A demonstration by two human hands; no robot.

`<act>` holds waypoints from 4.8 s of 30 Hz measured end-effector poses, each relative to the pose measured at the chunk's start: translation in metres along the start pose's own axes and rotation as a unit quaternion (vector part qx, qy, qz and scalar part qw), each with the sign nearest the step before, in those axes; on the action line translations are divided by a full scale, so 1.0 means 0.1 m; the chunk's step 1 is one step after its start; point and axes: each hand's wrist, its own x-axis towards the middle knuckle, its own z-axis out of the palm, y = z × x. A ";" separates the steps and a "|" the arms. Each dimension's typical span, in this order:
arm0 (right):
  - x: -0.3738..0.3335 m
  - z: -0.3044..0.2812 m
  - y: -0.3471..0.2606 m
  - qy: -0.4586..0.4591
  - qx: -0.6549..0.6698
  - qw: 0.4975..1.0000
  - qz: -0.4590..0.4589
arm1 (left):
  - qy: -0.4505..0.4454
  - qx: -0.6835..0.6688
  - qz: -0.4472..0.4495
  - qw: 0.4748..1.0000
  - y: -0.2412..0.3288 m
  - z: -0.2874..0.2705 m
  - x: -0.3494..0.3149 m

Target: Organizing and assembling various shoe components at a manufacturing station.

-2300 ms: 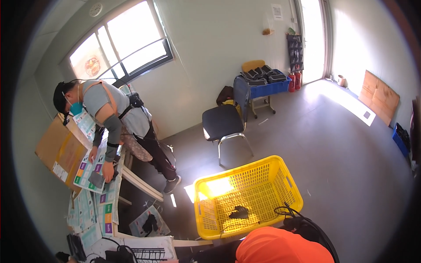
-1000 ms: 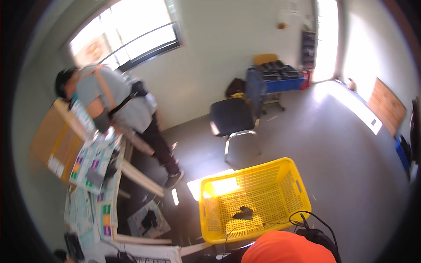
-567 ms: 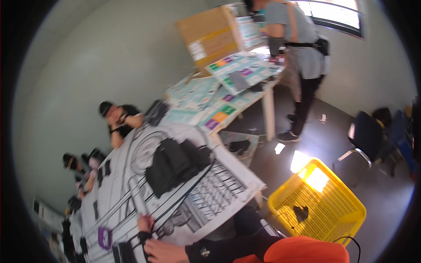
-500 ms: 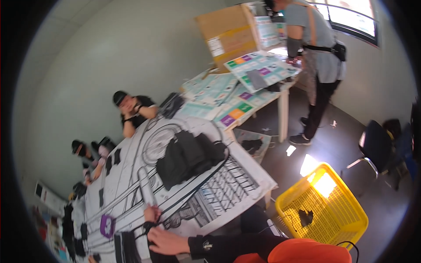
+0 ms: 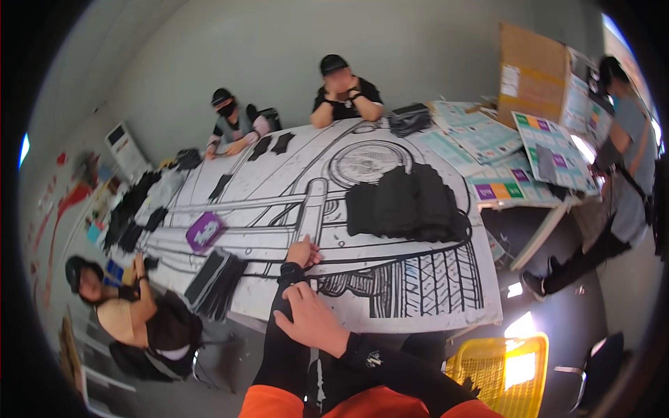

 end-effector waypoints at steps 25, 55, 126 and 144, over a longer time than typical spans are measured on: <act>0.06 -0.17 -0.05 -0.280 0.065 0.953 0.093 | 0.023 -0.003 0.011 1.000 0.08 -0.08 -0.24; -0.21 -0.41 -0.02 -0.287 0.167 0.934 0.131 | 0.006 -0.014 0.039 0.999 0.00 -0.04 -0.26; -1.58 -2.15 1.84 0.378 0.283 0.860 0.191 | -0.738 -0.304 0.015 0.602 -0.44 0.99 -3.08; -1.59 -2.11 1.82 0.367 0.287 0.859 0.214 | -0.030 0.013 0.252 0.967 -0.41 0.31 -1.96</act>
